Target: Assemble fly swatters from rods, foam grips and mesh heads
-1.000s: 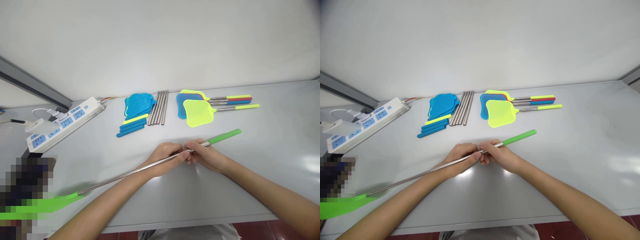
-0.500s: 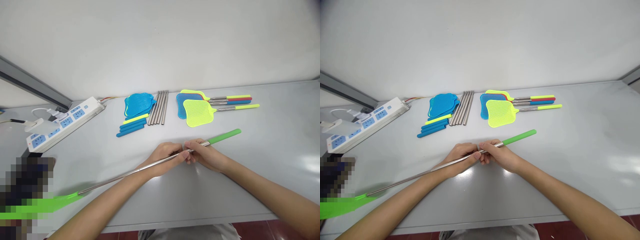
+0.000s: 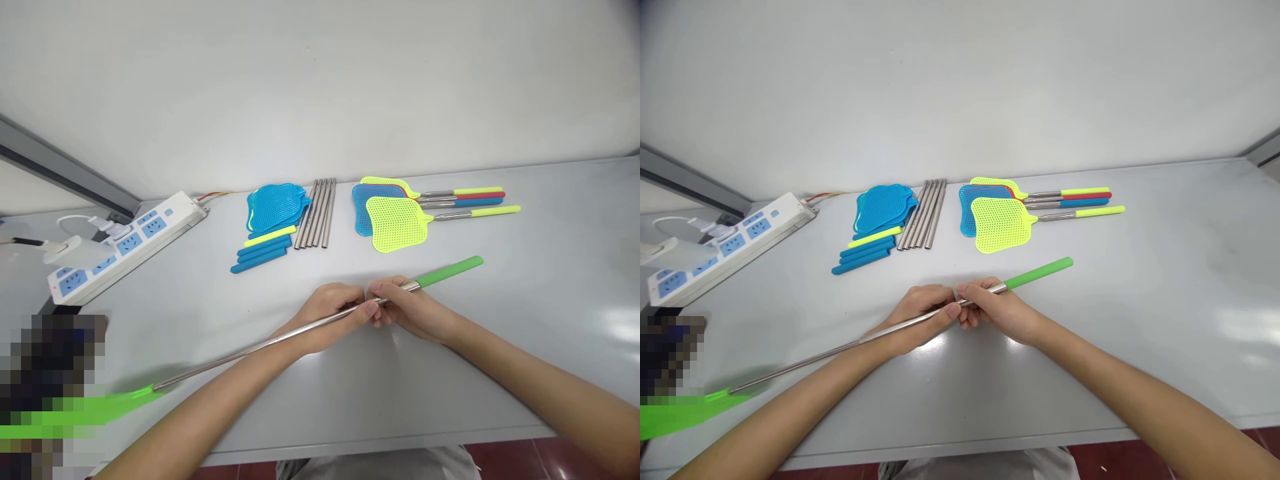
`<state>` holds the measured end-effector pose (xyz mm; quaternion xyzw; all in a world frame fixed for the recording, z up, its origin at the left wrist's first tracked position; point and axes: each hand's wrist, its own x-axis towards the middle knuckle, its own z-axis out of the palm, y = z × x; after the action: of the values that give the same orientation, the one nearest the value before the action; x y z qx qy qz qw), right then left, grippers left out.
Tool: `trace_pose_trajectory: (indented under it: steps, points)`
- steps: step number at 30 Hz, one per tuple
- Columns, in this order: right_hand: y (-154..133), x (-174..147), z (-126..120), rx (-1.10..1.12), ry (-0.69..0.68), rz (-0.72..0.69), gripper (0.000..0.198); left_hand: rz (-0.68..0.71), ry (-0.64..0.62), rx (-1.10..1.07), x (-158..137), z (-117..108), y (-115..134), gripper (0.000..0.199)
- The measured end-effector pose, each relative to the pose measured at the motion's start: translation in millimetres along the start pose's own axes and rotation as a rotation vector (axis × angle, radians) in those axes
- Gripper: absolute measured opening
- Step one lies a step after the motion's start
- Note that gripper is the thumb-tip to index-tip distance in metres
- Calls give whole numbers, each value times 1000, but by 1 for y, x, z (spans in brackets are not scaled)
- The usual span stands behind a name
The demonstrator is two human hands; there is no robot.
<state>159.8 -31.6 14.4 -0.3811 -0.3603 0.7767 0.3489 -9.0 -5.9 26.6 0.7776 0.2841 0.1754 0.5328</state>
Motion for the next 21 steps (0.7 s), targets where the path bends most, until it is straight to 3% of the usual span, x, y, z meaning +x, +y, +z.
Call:
trace_pose_trajectory:
  steps: [21]
  points:
    - [-1, 1, 0, -1, -15, 5, 33, -31, -20, 66, 0, -1, -1, 34]
